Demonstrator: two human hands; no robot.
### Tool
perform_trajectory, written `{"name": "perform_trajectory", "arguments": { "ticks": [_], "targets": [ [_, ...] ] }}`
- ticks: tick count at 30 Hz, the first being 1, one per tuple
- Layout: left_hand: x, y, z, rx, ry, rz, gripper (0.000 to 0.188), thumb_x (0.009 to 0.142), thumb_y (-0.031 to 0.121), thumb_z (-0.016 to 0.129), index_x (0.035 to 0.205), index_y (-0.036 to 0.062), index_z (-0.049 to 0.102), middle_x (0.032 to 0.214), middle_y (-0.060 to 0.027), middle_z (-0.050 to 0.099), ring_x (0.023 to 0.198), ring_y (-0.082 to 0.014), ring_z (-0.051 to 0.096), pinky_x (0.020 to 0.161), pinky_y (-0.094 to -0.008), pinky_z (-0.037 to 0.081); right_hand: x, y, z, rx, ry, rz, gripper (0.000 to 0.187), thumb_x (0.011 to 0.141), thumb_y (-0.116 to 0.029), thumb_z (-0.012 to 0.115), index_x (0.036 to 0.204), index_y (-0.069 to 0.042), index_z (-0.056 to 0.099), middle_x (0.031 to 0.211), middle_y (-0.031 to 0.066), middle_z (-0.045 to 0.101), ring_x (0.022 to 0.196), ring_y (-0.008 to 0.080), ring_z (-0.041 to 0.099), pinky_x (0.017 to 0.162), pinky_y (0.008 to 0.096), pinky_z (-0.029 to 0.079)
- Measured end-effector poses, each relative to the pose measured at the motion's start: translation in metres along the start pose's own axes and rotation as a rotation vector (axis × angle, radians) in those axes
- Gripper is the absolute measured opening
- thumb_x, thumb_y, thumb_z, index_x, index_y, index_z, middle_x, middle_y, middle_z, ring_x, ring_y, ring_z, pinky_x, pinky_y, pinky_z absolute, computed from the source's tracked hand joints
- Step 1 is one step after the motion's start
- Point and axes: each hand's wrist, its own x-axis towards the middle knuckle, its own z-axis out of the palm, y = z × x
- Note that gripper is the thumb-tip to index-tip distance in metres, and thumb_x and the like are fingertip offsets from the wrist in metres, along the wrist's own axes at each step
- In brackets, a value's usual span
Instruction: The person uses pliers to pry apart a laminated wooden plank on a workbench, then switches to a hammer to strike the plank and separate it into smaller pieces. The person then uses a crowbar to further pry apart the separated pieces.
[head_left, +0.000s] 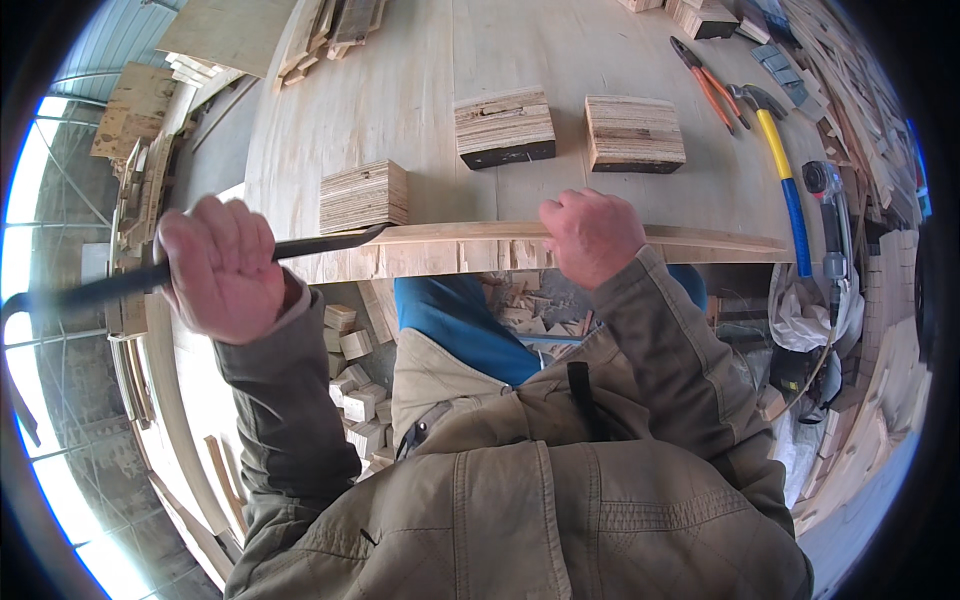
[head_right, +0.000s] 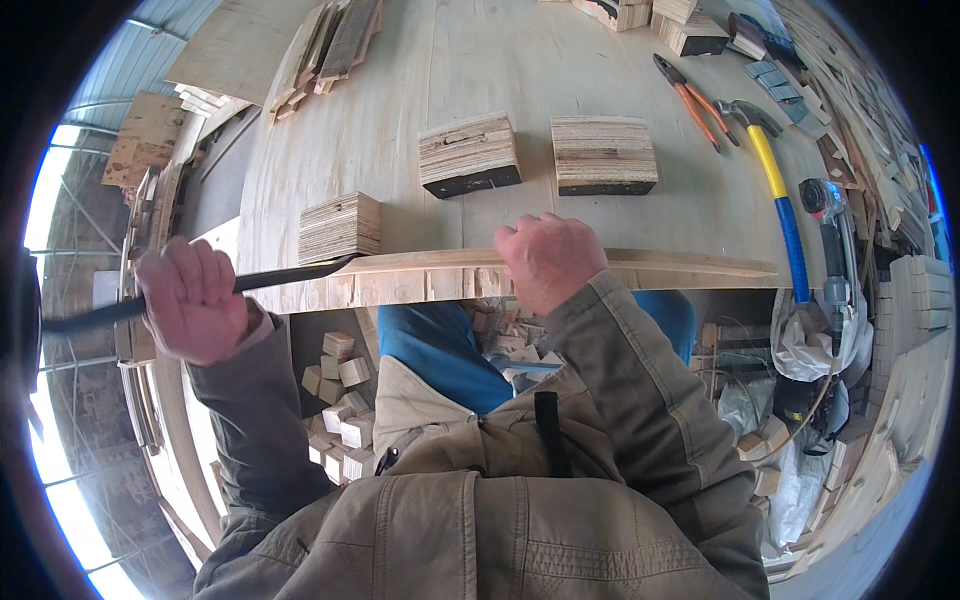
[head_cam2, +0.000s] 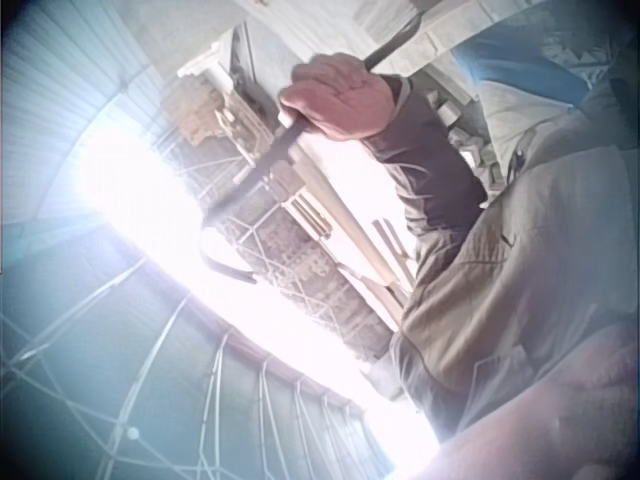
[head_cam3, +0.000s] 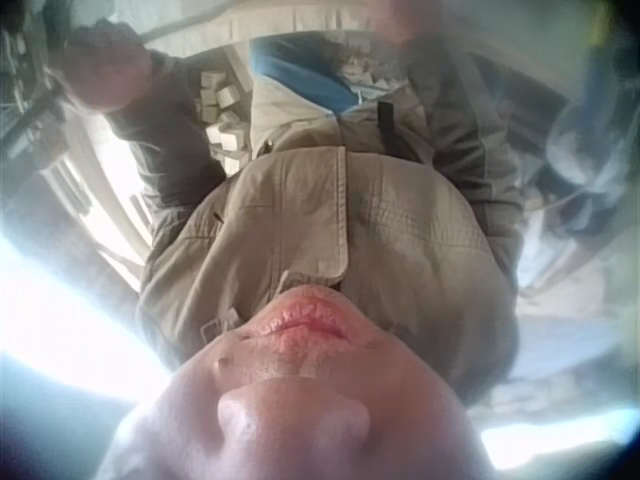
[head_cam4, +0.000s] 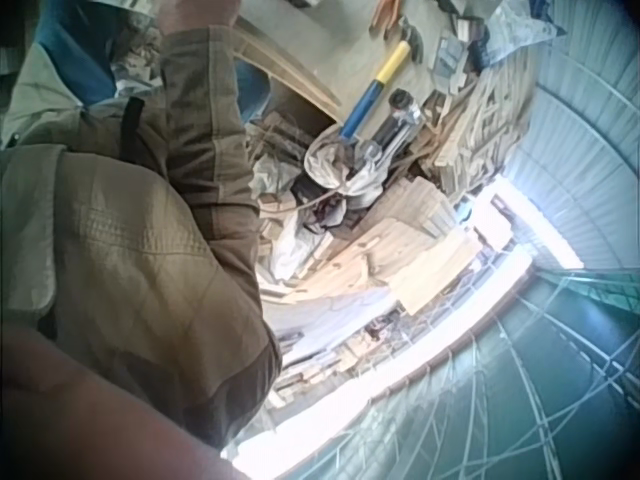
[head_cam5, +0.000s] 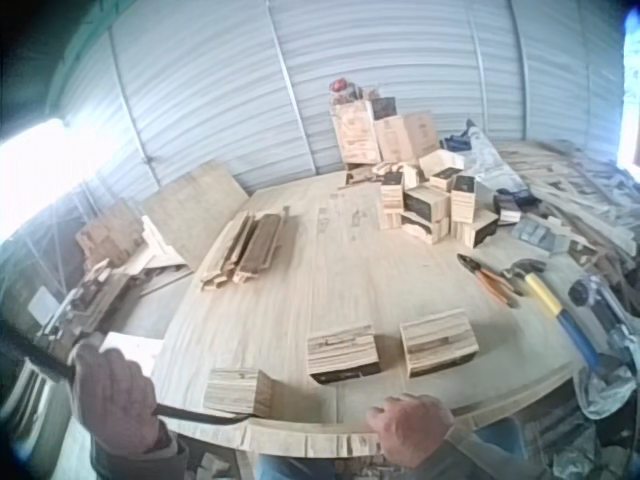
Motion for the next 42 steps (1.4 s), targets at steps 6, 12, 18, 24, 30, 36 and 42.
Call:
{"name": "perform_trajectory", "arguments": {
  "ticks": [6, 12, 18, 24, 30, 36, 42],
  "targets": [
    [0.054, -0.027, 0.010, 0.068, 0.138, -0.240, 0.042, 0.109, 0.025, 0.065, 0.073, 0.0164, 0.044, 0.061, 0.0048, 0.035, 0.046, -0.0069, 0.029, 0.042, -0.0270, 0.022, 0.000, 0.002, 0.003, -0.004, 0.025, -0.014, 0.026, 0.079, -0.022, 0.086, 0.092, -0.011, 0.066, 0.092, 0.0080, 0.068, 0.092, 0.0308, 0.070, 0.076, 0.0464, 0.057],
    [0.078, -0.079, 0.045, 0.258, 0.090, -0.413, 0.042, 0.109, 0.029, 0.067, 0.075, 0.0156, 0.046, 0.062, 0.0060, 0.036, 0.048, -0.0063, 0.032, 0.042, -0.0268, 0.022, 0.001, 0.007, 0.011, -0.007, 0.092, -0.048, 0.026, 0.077, -0.021, 0.087, 0.090, -0.012, 0.066, 0.091, 0.0071, 0.068, 0.091, 0.0296, 0.071, 0.073, 0.0443, 0.057],
    [0.051, -0.076, 0.053, 0.258, 0.038, -0.359, 0.037, 0.111, 0.024, 0.065, 0.078, 0.0150, 0.050, 0.061, 0.0064, 0.041, 0.046, -0.0042, 0.035, 0.041, -0.0247, 0.025, 0.006, 0.008, 0.006, -0.015, 0.095, -0.034, 0.010, 0.083, -0.022, 0.075, 0.088, -0.014, 0.071, 0.088, 0.0062, 0.071, 0.089, 0.0271, 0.073, 0.072, 0.0429, 0.059],
    [0.037, -0.039, 0.003, 0.027, 0.097, -0.252, 0.039, 0.112, 0.026, 0.060, 0.077, 0.0172, 0.046, 0.061, 0.0060, 0.036, 0.047, -0.0057, 0.030, 0.041, -0.0263, 0.025, 0.018, 0.004, -0.005, -0.056, -0.080, 0.076, 0.042, 0.083, -0.050, 0.085, 0.097, -0.012, 0.076, 0.093, 0.0072, 0.074, 0.096, 0.0279, 0.075, 0.078, 0.0440, 0.060],
    [-0.016, -0.020, -0.050, 0.045, 0.263, -0.023, 0.050, 0.114, 0.035, 0.053, 0.072, 0.0179, 0.033, 0.064, 0.0036, 0.030, 0.052, -0.0090, 0.026, 0.046, -0.0283, 0.024, 0.017, -0.006, -0.005, 0.001, -0.060, 0.137, 0.049, 0.078, -0.057, 0.086, 0.091, -0.011, 0.074, 0.089, 0.0104, 0.073, 0.091, 0.0333, 0.074, 0.076, 0.0484, 0.059],
    [-0.101, -0.073, -0.037, 0.119, 0.318, -0.034, 0.047, 0.114, 0.024, 0.045, 0.069, 0.0108, 0.038, 0.066, -0.0059, 0.039, 0.066, -0.0215, 0.043, 0.080, -0.0459, 0.053, 0.021, -0.010, -0.011, -0.014, -0.183, 0.244, 0.053, 0.078, -0.059, 0.087, 0.088, -0.008, 0.073, 0.083, 0.0139, 0.074, 0.085, 0.0369, 0.075, 0.073, 0.0502, 0.059],
    [-0.109, -0.082, -0.056, 0.033, 0.394, -0.085, 0.045, 0.113, 0.023, 0.046, 0.071, 0.0089, 0.038, 0.069, -0.0069, 0.042, 0.069, -0.0230, 0.046, 0.097, -0.0524, 0.056, 0.022, -0.014, -0.010, -0.010, -0.131, 0.215, 0.055, 0.077, -0.060, 0.087, 0.088, -0.007, 0.074, 0.082, 0.0144, 0.073, 0.085, 0.0383, 0.074, 0.073, 0.0515, 0.058]
  ]
}}
